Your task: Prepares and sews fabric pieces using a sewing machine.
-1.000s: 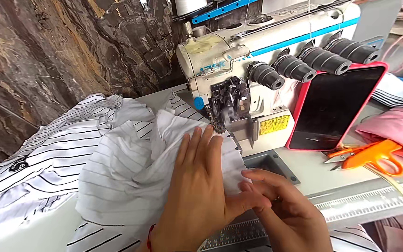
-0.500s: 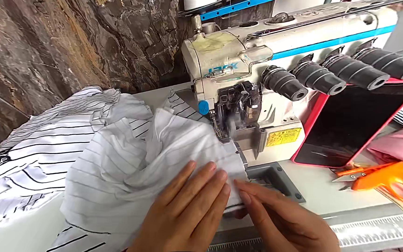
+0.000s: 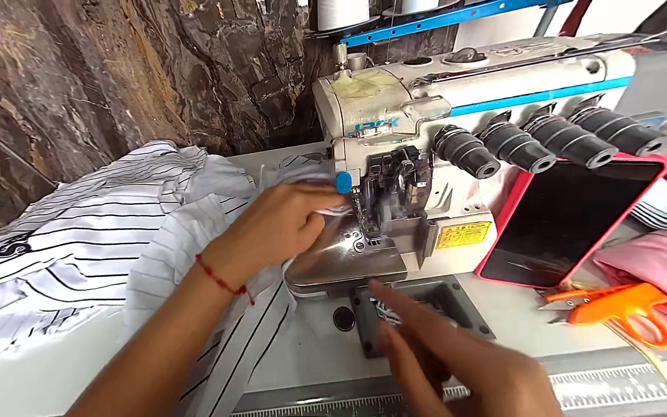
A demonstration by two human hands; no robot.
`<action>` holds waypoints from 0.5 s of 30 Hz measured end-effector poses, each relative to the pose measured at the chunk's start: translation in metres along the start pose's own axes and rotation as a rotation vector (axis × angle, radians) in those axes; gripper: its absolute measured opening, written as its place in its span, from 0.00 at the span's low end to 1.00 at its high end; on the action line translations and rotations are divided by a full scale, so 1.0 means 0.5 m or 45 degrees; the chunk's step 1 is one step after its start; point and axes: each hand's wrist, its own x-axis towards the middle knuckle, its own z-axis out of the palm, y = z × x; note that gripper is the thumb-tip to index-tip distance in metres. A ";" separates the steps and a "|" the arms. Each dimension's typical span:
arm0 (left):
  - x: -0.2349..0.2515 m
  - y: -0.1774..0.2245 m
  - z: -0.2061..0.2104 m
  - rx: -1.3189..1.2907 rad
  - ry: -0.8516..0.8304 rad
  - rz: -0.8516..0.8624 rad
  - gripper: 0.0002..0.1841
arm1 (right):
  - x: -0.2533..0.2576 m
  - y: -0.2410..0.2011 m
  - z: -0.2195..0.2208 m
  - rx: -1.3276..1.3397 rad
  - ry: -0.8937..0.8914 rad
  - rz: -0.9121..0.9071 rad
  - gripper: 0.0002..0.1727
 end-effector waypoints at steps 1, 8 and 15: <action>0.014 -0.015 0.002 0.001 0.009 0.002 0.19 | -0.011 -0.008 0.000 0.044 -0.033 0.004 0.17; 0.044 -0.066 0.004 -0.044 -0.039 -0.149 0.15 | -0.051 -0.019 -0.006 0.157 -0.149 0.012 0.16; -0.188 0.143 -0.007 -0.021 0.497 -0.144 0.11 | -0.054 0.014 -0.029 0.191 0.066 -0.165 0.11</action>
